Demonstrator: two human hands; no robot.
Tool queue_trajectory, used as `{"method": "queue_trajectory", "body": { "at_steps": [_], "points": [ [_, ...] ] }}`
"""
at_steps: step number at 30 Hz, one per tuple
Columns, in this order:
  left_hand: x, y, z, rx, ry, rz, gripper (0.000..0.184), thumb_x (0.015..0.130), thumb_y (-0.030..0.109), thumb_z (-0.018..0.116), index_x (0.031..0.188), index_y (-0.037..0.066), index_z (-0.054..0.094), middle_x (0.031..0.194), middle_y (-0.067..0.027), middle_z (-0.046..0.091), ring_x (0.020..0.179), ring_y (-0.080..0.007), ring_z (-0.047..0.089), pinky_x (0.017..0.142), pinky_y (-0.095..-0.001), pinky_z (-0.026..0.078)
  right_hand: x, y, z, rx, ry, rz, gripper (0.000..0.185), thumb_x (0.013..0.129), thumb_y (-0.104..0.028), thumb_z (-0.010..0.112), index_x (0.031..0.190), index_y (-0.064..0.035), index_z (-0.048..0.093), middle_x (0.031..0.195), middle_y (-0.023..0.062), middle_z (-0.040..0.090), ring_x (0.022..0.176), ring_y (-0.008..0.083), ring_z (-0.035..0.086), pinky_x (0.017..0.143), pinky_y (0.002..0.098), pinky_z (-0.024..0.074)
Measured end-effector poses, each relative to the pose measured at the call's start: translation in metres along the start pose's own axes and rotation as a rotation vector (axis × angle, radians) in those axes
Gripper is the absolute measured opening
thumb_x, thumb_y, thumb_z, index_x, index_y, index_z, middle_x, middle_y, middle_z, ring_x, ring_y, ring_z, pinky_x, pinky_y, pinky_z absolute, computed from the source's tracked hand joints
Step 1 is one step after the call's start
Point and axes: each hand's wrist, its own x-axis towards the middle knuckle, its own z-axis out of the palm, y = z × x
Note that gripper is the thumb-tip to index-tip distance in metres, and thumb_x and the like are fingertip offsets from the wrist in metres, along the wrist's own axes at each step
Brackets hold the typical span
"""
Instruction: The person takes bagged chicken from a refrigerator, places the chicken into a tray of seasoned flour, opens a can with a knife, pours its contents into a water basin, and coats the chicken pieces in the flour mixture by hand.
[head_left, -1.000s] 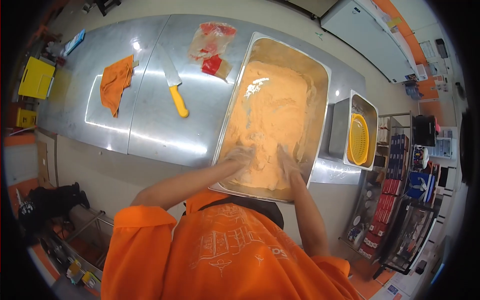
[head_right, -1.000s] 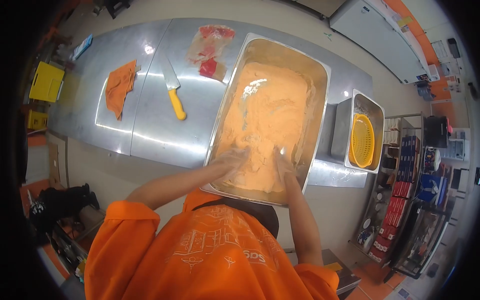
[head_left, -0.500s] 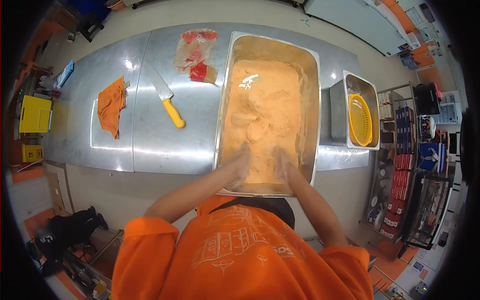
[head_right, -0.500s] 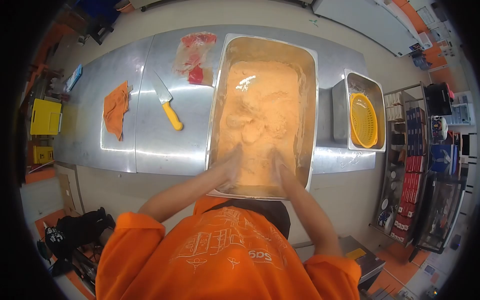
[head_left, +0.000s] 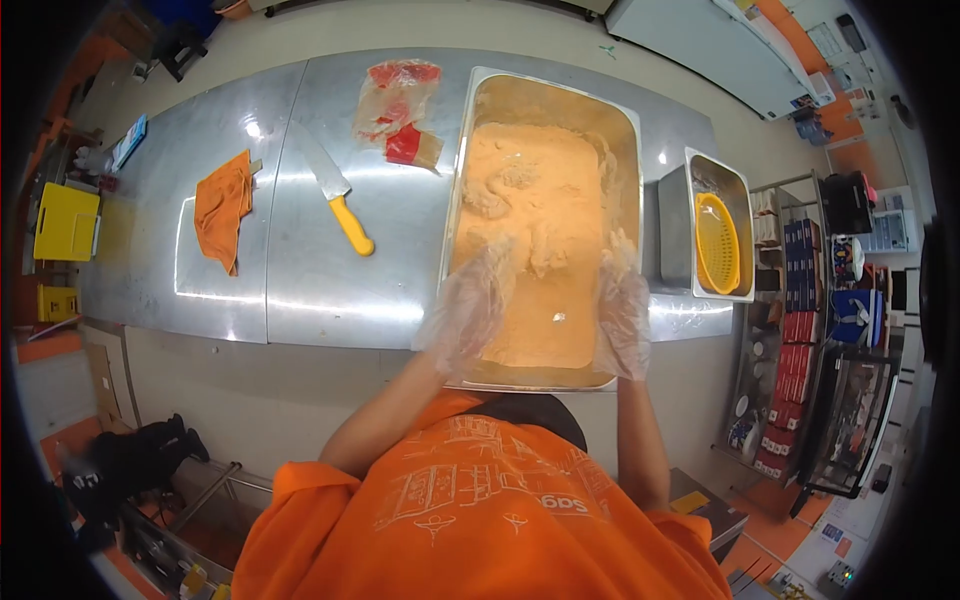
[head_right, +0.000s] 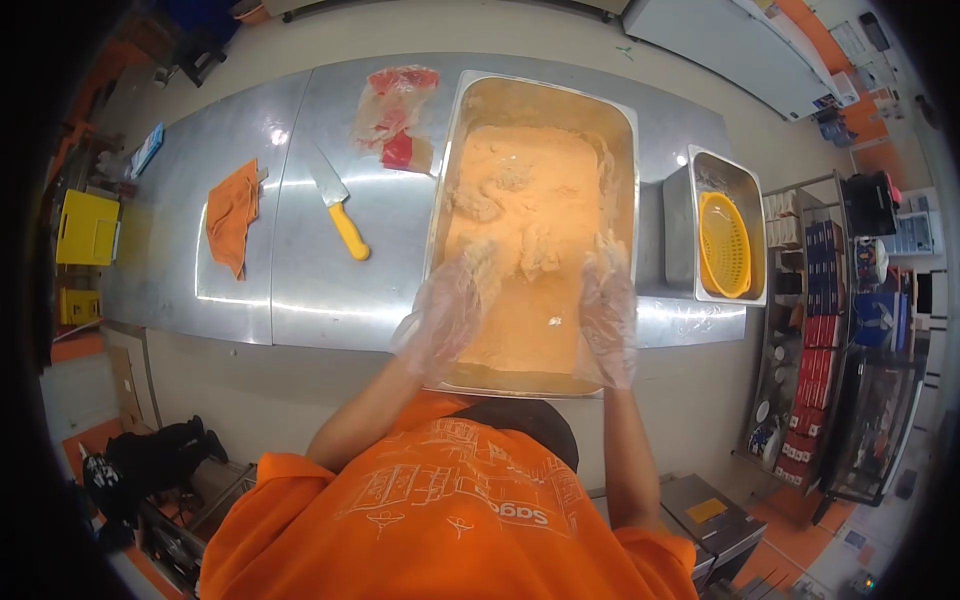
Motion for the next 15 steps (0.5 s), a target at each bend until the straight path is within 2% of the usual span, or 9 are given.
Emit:
{"method": "queue_trajectory", "body": {
  "at_steps": [1, 3, 5, 7, 9, 11, 12, 14, 15],
  "points": [
    [0.007, -0.006, 0.005, -0.005, 0.035, 0.051, 0.051, 0.106, 0.037, 0.038, 0.144, 0.004, 0.043, 0.136, -0.0096, 0.054, 0.122, -0.0148, 0.050, 0.111, -0.0292, 0.035, -0.012, 0.019, 0.020, 0.303, 0.026, 0.006, 0.039, 0.104, -0.028, 0.045, 0.132, -0.0012, 0.053, 0.132, 0.0233, 0.054, 0.123, 0.0307, 0.052, 0.101, 0.0366, 0.0428],
    [0.027, -0.032, 0.019, -0.005, 0.046, 0.110, 0.052, 0.107, 0.037, 0.036, 0.144, 0.002, 0.042, 0.137, -0.0095, 0.053, 0.121, -0.0159, 0.050, 0.112, -0.0290, 0.034, -0.024, 0.031, 0.050, 0.197, 0.012, -0.205, 0.047, 0.104, -0.032, 0.044, 0.141, -0.0037, 0.045, 0.145, 0.0186, 0.045, 0.134, 0.0266, 0.044, 0.108, 0.0354, 0.0384],
    [0.048, -0.067, 0.036, 0.073, -0.086, 0.234, 0.053, 0.107, 0.040, 0.035, 0.144, 0.001, 0.042, 0.137, -0.0072, 0.052, 0.121, -0.0177, 0.050, 0.111, -0.0290, 0.035, -0.023, 0.000, 0.054, -0.222, -0.012, -0.417, 0.053, 0.104, -0.037, 0.044, 0.146, -0.0051, 0.040, 0.152, 0.0157, 0.040, 0.139, 0.0255, 0.040, 0.110, 0.0358, 0.0368],
    [0.015, -0.054, 0.073, 0.218, -0.023, 0.211, 0.056, 0.107, 0.042, 0.036, 0.145, 0.001, 0.041, 0.140, -0.0067, 0.051, 0.124, -0.0183, 0.048, 0.111, -0.0294, 0.035, -0.019, -0.052, 0.033, 0.890, -0.056, 0.414, 0.063, 0.103, -0.050, 0.041, 0.148, -0.0055, 0.040, 0.156, 0.0157, 0.036, 0.143, 0.0278, 0.034, 0.112, 0.0380, 0.0335],
    [0.014, -0.059, 0.079, 0.360, 0.055, 0.208, 0.059, 0.106, 0.045, 0.037, 0.146, 0.001, 0.040, 0.142, -0.0062, 0.049, 0.127, -0.0189, 0.047, 0.112, -0.0298, 0.034, -0.007, -0.036, 0.036, 0.641, -0.180, 0.418, 0.067, 0.101, -0.054, 0.040, 0.146, -0.0048, 0.043, 0.149, 0.0161, 0.043, 0.139, 0.0266, 0.040, 0.111, 0.0370, 0.0348],
    [0.039, -0.077, 0.058, 0.099, -0.027, 0.291, 0.071, 0.104, 0.053, 0.037, 0.152, 0.001, 0.029, 0.153, -0.0114, 0.035, 0.141, -0.0198, 0.031, 0.116, -0.0314, 0.025, -0.006, -0.031, 0.034, 0.398, -0.295, 0.418, 0.071, 0.100, -0.059, 0.039, 0.144, -0.0042, 0.046, 0.142, 0.0165, 0.051, 0.134, 0.0253, 0.045, 0.109, 0.0360, 0.0361],
    [0.044, -0.080, 0.057, 0.015, -0.061, 0.329, 0.076, 0.103, 0.055, 0.037, 0.154, 0.001, 0.025, 0.157, -0.0132, 0.031, 0.146, -0.0202, 0.025, 0.118, -0.0319, 0.021, -0.009, -0.030, 0.030, 0.546, -0.252, 0.366, 0.071, 0.100, -0.060, 0.038, 0.140, -0.0025, 0.048, 0.137, 0.0177, 0.054, 0.130, 0.0263, 0.048, 0.108, 0.0360, 0.0367],
    [0.027, -0.085, 0.082, 0.313, 0.019, 0.290, 0.075, 0.102, 0.055, 0.039, 0.153, 0.001, 0.027, 0.156, -0.0132, 0.033, 0.146, -0.0214, 0.026, 0.118, -0.0332, 0.023, -0.016, -0.022, 0.021, 0.833, -0.181, 0.279, 0.072, 0.100, -0.061, 0.036, 0.133, 0.0009, 0.053, 0.126, 0.0200, 0.060, 0.121, 0.0282, 0.055, 0.104, 0.0359, 0.0381],
    [0.015, -0.083, 0.093, 0.303, 0.016, 0.365, 0.075, 0.102, 0.055, 0.039, 0.153, 0.001, 0.028, 0.155, -0.0136, 0.034, 0.144, -0.0224, 0.028, 0.117, -0.0346, 0.024, -0.003, -0.009, 0.026, 0.800, -0.301, 0.346, 0.067, 0.102, -0.056, 0.035, 0.133, 0.0014, 0.053, 0.133, 0.0202, 0.057, 0.126, 0.0305, 0.052, 0.105, 0.0372, 0.0368]
  ]
}}
